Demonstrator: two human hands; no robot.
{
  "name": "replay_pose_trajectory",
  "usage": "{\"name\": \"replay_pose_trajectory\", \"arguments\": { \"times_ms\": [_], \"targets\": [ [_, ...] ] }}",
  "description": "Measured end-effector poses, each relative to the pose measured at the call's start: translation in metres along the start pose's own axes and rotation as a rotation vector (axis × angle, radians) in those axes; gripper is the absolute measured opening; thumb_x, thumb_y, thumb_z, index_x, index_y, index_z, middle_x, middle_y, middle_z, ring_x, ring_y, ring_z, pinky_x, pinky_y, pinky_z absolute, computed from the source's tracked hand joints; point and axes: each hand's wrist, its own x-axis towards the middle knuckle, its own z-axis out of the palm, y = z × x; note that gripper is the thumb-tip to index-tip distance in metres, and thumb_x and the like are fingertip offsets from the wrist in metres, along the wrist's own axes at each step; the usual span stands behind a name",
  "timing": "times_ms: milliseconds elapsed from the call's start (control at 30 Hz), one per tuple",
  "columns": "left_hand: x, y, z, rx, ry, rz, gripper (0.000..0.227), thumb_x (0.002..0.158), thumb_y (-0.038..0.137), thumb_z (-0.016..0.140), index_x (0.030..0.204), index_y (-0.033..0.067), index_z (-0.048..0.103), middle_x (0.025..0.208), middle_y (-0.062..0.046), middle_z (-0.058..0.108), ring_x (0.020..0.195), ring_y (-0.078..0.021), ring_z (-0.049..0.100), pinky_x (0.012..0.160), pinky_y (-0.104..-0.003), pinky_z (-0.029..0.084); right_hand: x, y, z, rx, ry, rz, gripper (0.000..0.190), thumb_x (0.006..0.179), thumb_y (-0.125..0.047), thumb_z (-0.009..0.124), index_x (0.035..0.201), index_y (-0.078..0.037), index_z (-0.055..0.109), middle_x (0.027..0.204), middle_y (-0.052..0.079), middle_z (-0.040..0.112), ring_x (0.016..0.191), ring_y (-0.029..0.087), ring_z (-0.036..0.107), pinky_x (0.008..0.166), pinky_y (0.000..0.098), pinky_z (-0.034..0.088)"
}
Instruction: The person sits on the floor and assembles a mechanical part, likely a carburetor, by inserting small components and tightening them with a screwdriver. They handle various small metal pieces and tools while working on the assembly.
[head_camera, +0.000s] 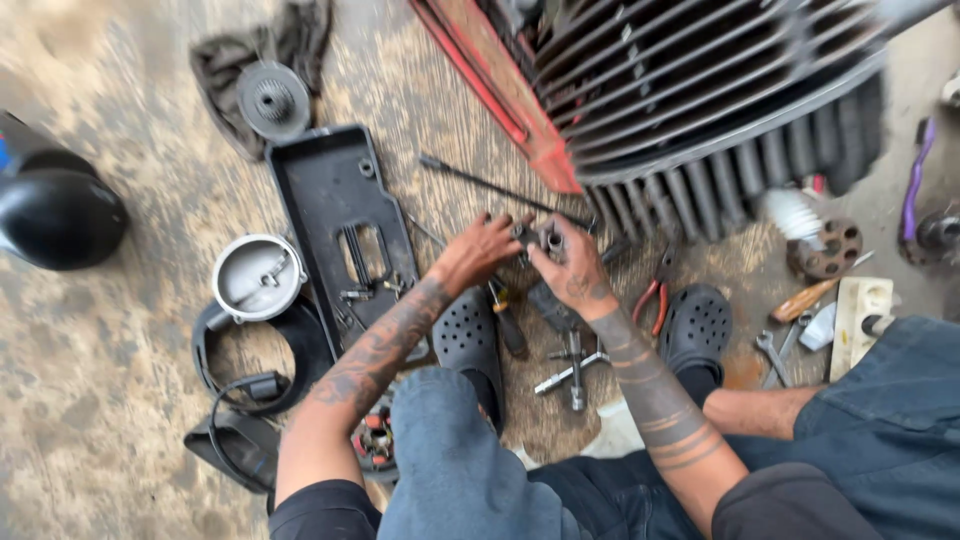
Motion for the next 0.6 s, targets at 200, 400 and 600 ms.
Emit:
{"name": "replay_pose_trajectory", "arguments": {
  "times_ms": [200,400,600],
  "targets": [
    [0.028,-0.002,0.106,-0.115,0.121,0.006,0.02,0.07,0.025,0.083,0.087,0.0202,0.073,0.086,-0.002,0.07,0.098,-0.0262,0.056,0.083,-0.045,0.053,-0.001,-0.014,-0.01,0.017,0.034,0.024,0.015,0.086,-0.012,0.074,0.088,-0.008,0.059,0.072,0.018,0.064,0.074,0.044,0.068,0.066,0.0468,0.052],
    [0.006,-0.008,0.035,-0.271,0.144,-0.179,0.075,0.06,0.03,0.093,0.121,0.0132,0.054,0.114,-0.006,0.056,0.1,-0.0291,0.06,0.085,-0.045,0.05,0.0,0.002,-0.01,0.008,0.01,0.025,0.017,0.085,-0.011,0.073,0.083,-0.01,0.056,0.074,0.018,0.065,0.073,0.036,0.069,0.068,0.0437,0.052],
    [-0.047,0.01,-0.004,-0.788,0.368,-0.533,0.086,0.063,0.021,0.087,0.14,0.0098,0.05,0.128,-0.015,0.062,0.111,-0.0398,0.063,0.095,-0.052,0.051,0.004,-0.025,-0.009,0.049,0.012,0.03,0.02,0.089,-0.009,0.072,0.078,-0.012,0.055,0.074,0.019,0.071,0.075,0.037,0.073,0.067,0.0433,0.054]
  ]
}}
